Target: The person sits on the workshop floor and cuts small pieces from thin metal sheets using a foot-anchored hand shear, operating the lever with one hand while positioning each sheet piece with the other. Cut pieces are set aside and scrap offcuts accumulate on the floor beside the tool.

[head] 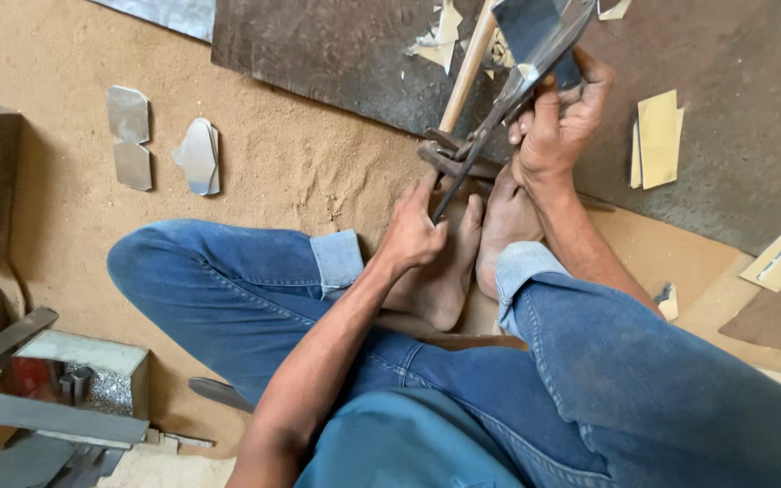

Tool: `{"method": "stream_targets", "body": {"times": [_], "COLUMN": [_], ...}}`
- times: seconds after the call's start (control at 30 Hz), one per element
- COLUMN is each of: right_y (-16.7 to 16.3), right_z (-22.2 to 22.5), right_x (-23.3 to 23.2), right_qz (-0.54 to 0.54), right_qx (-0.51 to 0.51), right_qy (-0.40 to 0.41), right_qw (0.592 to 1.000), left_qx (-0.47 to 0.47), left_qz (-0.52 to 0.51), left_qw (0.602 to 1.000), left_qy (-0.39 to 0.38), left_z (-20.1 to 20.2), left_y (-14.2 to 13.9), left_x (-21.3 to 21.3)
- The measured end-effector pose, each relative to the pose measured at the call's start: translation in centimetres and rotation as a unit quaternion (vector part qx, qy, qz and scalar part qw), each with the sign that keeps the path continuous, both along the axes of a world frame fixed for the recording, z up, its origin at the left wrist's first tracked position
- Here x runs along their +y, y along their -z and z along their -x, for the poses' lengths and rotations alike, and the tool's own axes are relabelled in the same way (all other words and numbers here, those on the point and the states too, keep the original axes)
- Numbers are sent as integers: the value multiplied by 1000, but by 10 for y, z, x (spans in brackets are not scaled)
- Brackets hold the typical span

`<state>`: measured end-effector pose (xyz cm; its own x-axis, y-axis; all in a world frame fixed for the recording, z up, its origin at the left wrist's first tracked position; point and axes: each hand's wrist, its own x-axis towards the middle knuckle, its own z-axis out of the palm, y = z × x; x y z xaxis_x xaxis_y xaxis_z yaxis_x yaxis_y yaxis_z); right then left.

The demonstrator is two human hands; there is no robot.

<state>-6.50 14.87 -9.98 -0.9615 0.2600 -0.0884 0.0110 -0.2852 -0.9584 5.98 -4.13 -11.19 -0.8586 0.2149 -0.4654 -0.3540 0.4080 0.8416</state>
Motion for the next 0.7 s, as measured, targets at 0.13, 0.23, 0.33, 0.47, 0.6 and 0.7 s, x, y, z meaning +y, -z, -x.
{"method": "stream_targets", "body": {"times": [0.13,0.23,0.33,0.47,0.6,0.7], "right_y": [-5,-9,-15,-45,-93,-117], "right_z": [4,5,19,63,93,64], "right_x": [10,8,5,22,42,35], "right_qz": [17,15,-41,-107,-176,-137], "right_qx": [-3,-8,-12,19,29,-10], "right_qy": [-40,-51,-27,-9,-12,-4], "right_qw": [999,999,999,994,984,990], "left_qx": [5,48,97,160,317,450], "left_qz": [20,4,-11,27,17,27], "left_qw": [1000,999,992,982,943,890], "left_qy": [-3,-19,-76,-101,-103,-68], "left_z": [7,8,4,8,65,123], "left_y": [-2,-11,-33,-80,-116,-131], "left_x": [0,-1,-2,6,28,49]}}
